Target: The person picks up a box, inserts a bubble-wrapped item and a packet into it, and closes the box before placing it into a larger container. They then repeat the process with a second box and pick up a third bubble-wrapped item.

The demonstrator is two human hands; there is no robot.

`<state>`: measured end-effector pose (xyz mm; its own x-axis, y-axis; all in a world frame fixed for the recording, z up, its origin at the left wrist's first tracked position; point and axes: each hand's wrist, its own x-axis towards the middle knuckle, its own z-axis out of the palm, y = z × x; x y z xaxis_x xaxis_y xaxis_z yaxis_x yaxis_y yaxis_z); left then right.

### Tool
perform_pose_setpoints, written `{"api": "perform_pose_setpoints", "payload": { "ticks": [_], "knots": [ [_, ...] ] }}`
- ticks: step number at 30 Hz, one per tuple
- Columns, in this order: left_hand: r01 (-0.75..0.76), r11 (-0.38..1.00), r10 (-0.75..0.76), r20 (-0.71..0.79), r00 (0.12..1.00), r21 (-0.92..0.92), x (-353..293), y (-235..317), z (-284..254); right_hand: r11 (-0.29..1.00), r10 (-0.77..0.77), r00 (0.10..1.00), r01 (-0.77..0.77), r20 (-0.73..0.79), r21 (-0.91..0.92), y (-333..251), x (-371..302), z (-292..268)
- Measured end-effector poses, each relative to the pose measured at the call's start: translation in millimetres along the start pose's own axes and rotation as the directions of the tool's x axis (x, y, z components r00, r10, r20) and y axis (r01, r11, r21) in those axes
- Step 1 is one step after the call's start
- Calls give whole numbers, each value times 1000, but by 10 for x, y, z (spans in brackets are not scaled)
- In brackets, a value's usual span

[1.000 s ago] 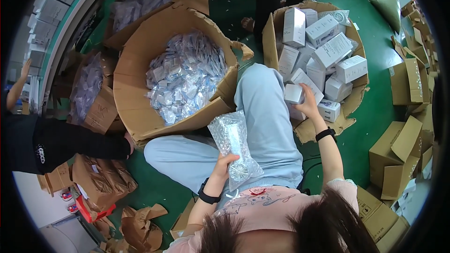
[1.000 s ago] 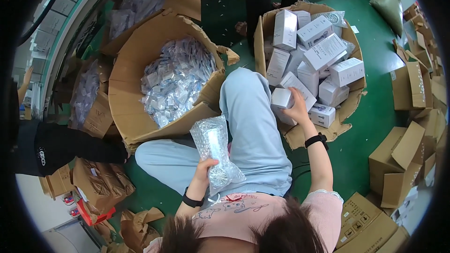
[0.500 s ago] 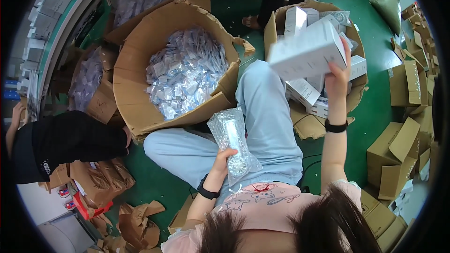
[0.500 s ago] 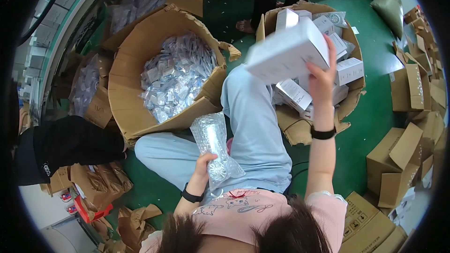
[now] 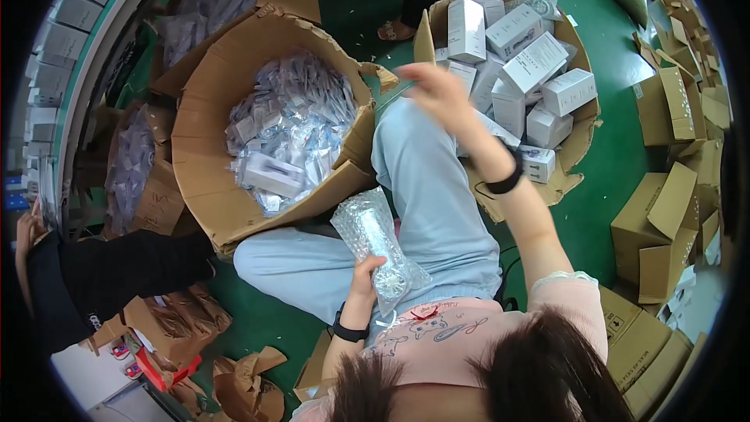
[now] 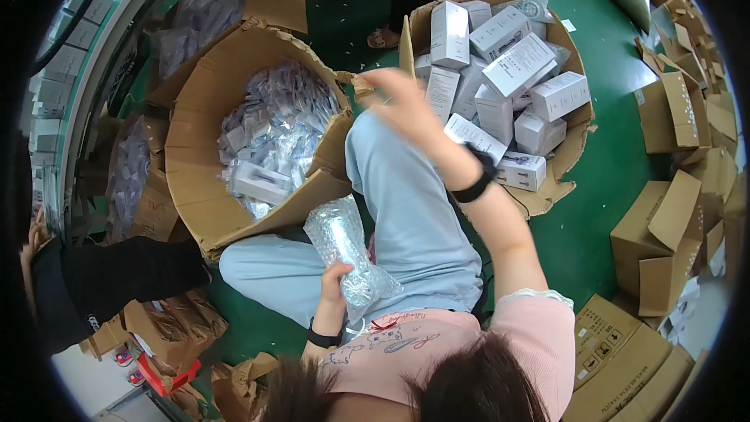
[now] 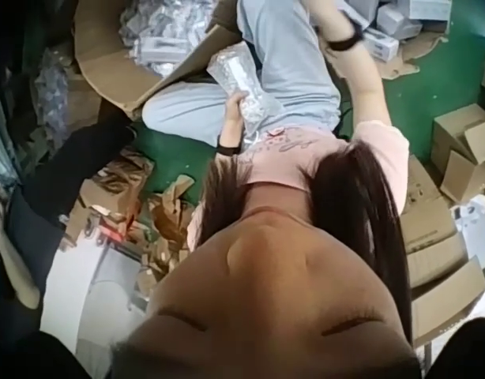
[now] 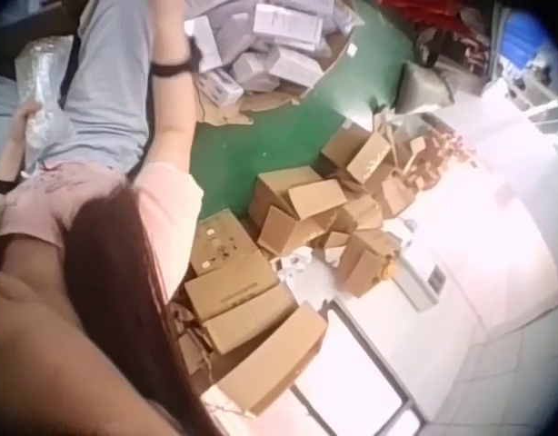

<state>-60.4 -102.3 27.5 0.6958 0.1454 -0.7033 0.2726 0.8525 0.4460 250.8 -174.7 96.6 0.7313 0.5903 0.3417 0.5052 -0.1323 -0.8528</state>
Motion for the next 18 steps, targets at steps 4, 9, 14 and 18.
{"api": "perform_pose_setpoints", "payload": {
  "ticks": [4,9,14,18],
  "knots": [
    [22,1000,-21,12,1000,-15,15,19,3,684,467,884,-354,10,-637,1256,-571,-643],
    [15,999,-14,19,1000,-45,55,37,114,291,417,909,-112,20,-950,2397,-1528,-534],
    [1,998,-1,2,1000,-69,27,83,106,285,534,846,-187,-6,-940,1903,-1319,-519],
    [-10,997,10,-2,1000,-81,-13,111,61,491,489,865,-376,-108,-786,616,-617,-752]
  ]
}}
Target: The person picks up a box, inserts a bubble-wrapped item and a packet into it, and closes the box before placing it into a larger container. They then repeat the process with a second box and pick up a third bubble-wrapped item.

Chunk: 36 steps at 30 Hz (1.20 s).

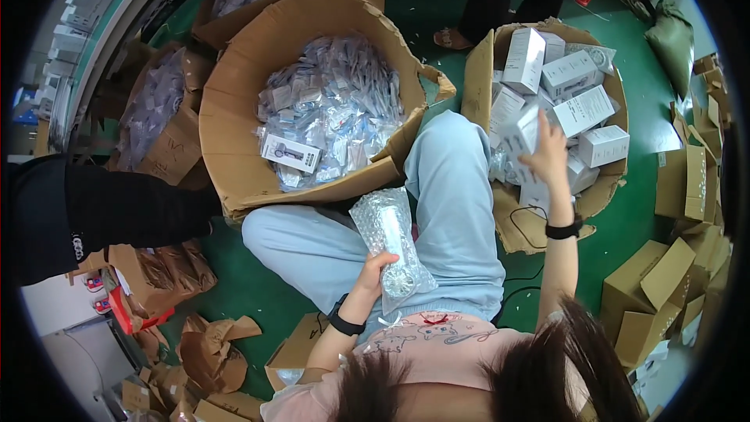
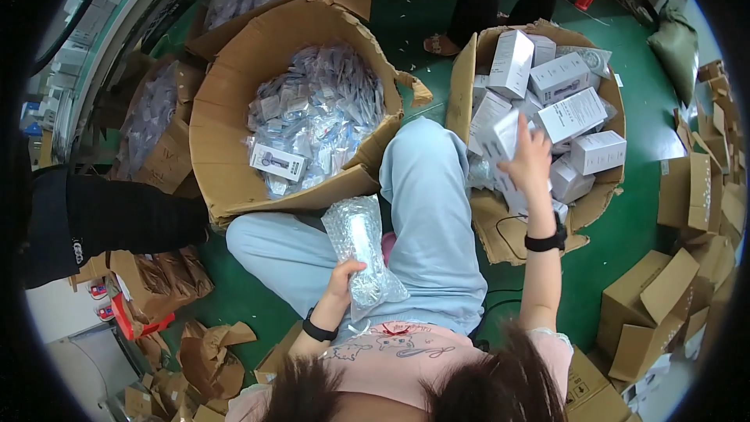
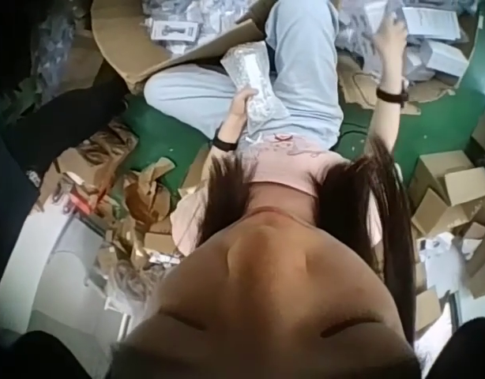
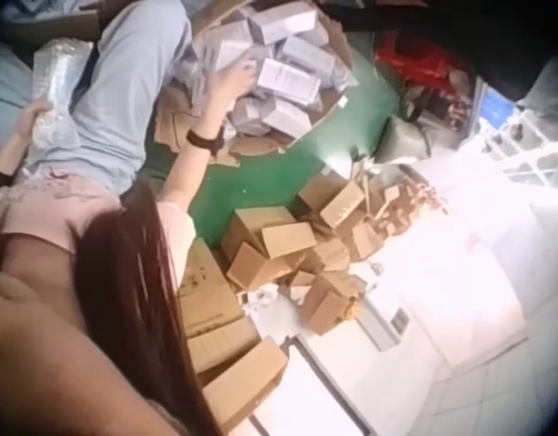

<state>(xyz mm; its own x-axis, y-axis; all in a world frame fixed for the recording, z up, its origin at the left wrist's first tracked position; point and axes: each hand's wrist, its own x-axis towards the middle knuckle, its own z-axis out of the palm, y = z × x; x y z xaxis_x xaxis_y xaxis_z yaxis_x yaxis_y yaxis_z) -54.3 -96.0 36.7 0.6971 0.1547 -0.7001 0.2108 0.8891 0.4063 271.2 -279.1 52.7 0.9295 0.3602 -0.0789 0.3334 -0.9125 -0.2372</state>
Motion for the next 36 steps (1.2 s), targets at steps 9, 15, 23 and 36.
{"api": "perform_pose_setpoints", "payload": {
  "ticks": [9,15,23,36],
  "knots": [
    [-17,999,15,46,999,28,-13,67,-117,392,-793,431,902,-429,181,-2330,229,-618],
    [-90,995,93,-80,992,47,-22,51,-233,222,-958,232,972,-169,78,-2603,155,121],
    [-74,993,82,-80,993,93,38,82,-160,928,-114,883,258,-455,269,-662,520,-464],
    [-46,998,47,-25,999,47,117,69,-5,812,541,773,-379,-330,444,1481,1267,155]
  ]
}}
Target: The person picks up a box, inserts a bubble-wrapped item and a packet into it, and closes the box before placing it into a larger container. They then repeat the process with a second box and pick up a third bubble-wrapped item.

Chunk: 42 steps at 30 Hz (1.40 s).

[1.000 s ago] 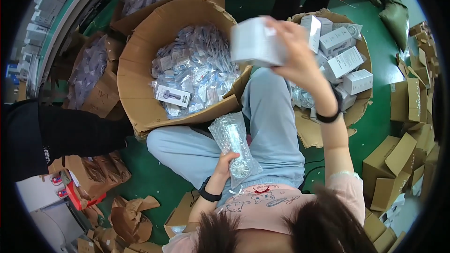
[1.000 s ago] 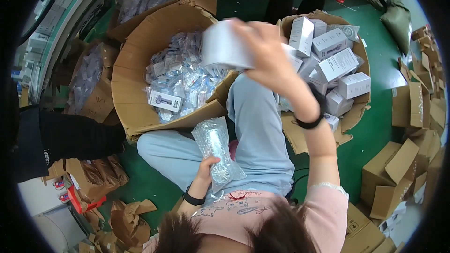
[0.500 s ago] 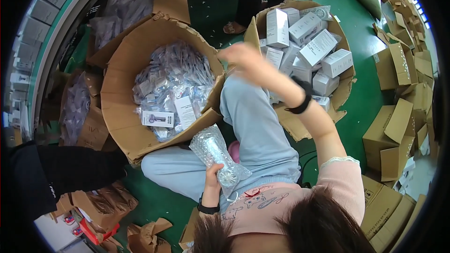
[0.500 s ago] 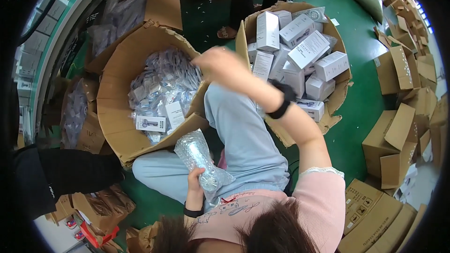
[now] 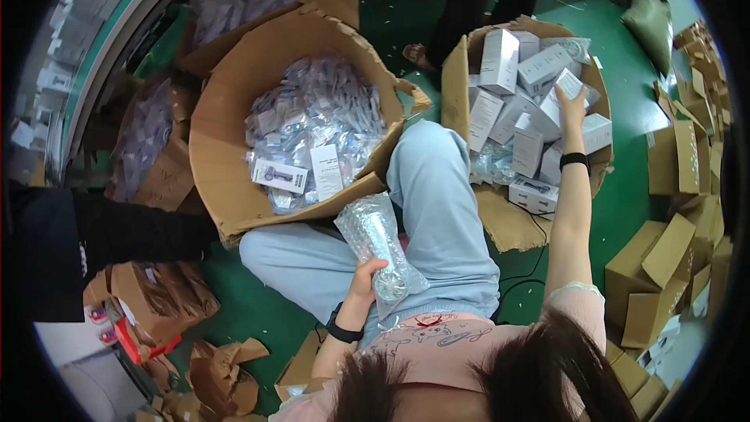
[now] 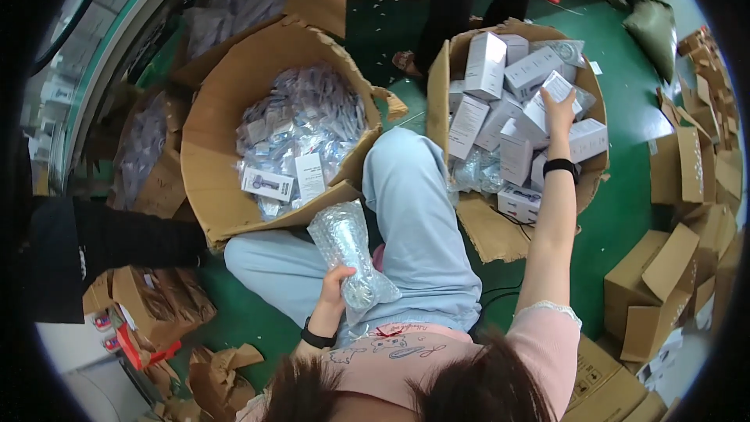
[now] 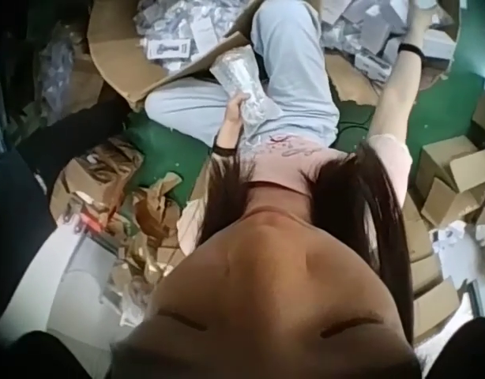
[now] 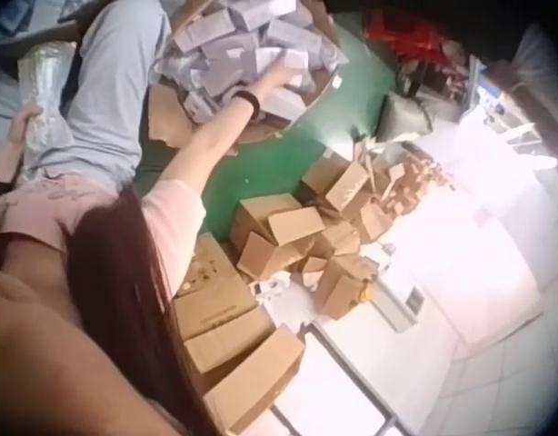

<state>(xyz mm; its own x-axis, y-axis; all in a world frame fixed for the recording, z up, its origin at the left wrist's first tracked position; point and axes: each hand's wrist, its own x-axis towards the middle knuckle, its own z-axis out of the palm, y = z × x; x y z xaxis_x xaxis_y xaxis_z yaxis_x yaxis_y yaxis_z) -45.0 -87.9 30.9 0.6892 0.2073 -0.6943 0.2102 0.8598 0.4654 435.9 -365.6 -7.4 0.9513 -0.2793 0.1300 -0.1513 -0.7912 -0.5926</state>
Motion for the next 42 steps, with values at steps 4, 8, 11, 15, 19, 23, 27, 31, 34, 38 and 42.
{"api": "perform_pose_setpoints", "payload": {
  "ticks": [4,8,11,15,19,23,27,31,34,38,42],
  "knots": [
    [23,998,-19,62,998,-65,-69,38,40,961,-219,975,220,-25,166,-171,-253,-96],
    [7,997,-2,71,997,-75,-131,61,-94,852,-279,953,187,121,488,-785,-787,-216],
    [17,999,-15,44,999,-31,-215,91,-218,655,-532,745,60,403,753,-1690,-1375,-458],
    [-183,983,183,99,978,-15,-337,97,-261,436,-900,202,428,386,792,-2853,-2321,-414],
    [-368,930,362,177,915,3,-598,229,-218,134,-932,-267,375,245,917,-3463,-3478,513],
    [-441,897,439,125,890,-12,-676,235,-202,-4,-886,-441,307,139,952,-3362,-4328,1517],
    [-555,813,580,160,799,-176,-589,227,-207,265,-647,-514,541,563,798,-3179,-4607,1765],
    [-499,856,515,126,848,-135,-599,258,-192,136,-547,-528,709,649,692,-3078,-4117,950],
    [-406,914,401,144,905,8,-475,230,-152,178,-803,-359,619,477,765,-2707,-3180,340],
    [-340,938,318,209,925,74,-344,245,78,650,-760,503,596,412,471,-1909,-1720,178],
    [-263,958,231,239,943,113,-212,192,290,920,-358,914,381,190,-97,-986,-612,631]
  ]
}}
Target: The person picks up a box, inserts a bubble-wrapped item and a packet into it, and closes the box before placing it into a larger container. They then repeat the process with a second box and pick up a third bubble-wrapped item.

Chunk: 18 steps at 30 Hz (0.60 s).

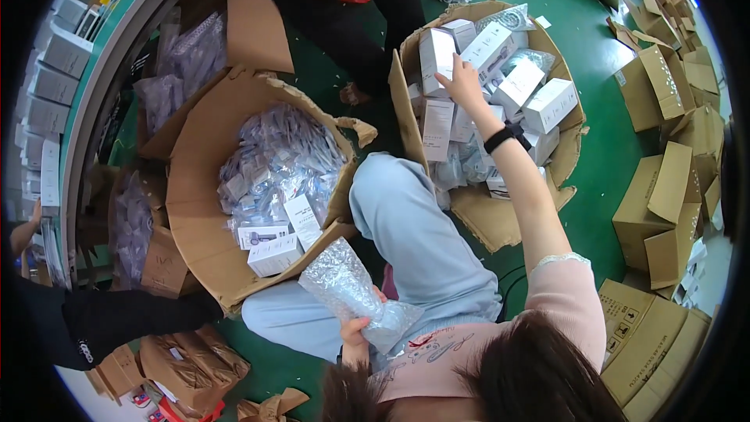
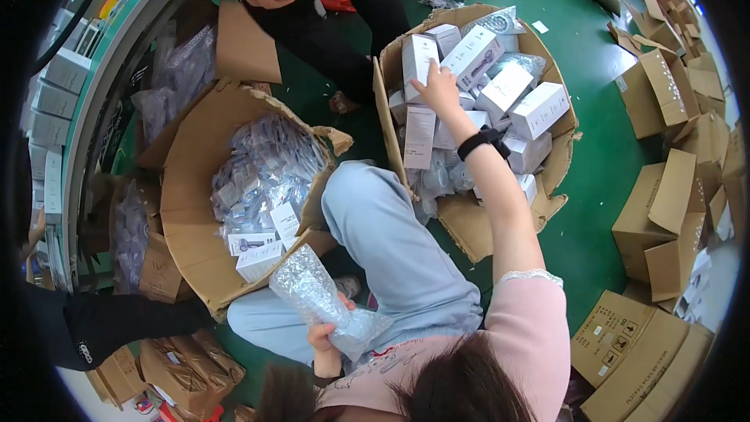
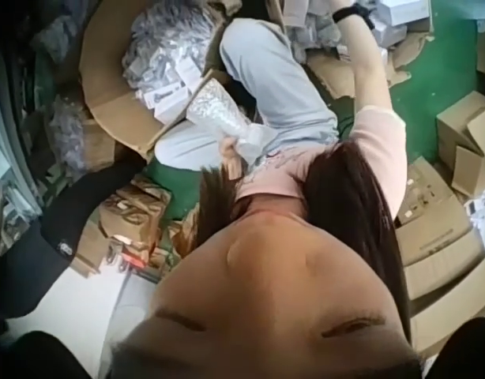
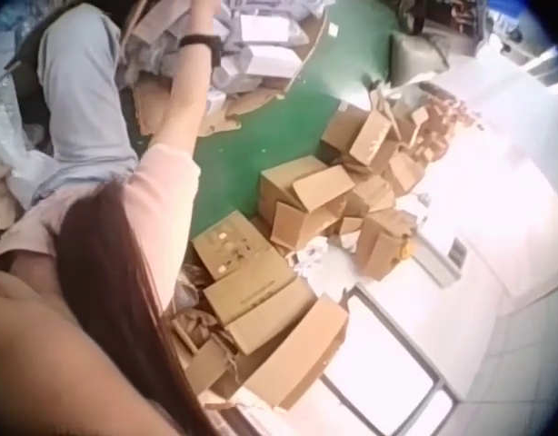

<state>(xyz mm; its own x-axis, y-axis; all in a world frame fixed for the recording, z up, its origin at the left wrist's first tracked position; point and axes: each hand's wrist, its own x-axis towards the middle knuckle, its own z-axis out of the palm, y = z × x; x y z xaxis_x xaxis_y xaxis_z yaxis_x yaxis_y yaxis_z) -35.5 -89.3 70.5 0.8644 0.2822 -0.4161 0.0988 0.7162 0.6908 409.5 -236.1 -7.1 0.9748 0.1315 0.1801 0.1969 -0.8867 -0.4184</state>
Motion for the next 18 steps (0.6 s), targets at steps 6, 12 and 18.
{"api": "perform_pose_setpoints", "payload": {
  "ticks": [6,12,18],
  "knots": [
    [117,993,-117,4,993,24,101,-75,189,982,137,990,-134,-15,130,232,331,700],
    [149,989,-149,27,988,4,119,-62,310,935,115,993,-121,39,333,446,266,373],
    [120,993,-120,113,986,5,67,-75,29,701,-314,933,104,174,706,-441,-362,-1054]
  ]
}}
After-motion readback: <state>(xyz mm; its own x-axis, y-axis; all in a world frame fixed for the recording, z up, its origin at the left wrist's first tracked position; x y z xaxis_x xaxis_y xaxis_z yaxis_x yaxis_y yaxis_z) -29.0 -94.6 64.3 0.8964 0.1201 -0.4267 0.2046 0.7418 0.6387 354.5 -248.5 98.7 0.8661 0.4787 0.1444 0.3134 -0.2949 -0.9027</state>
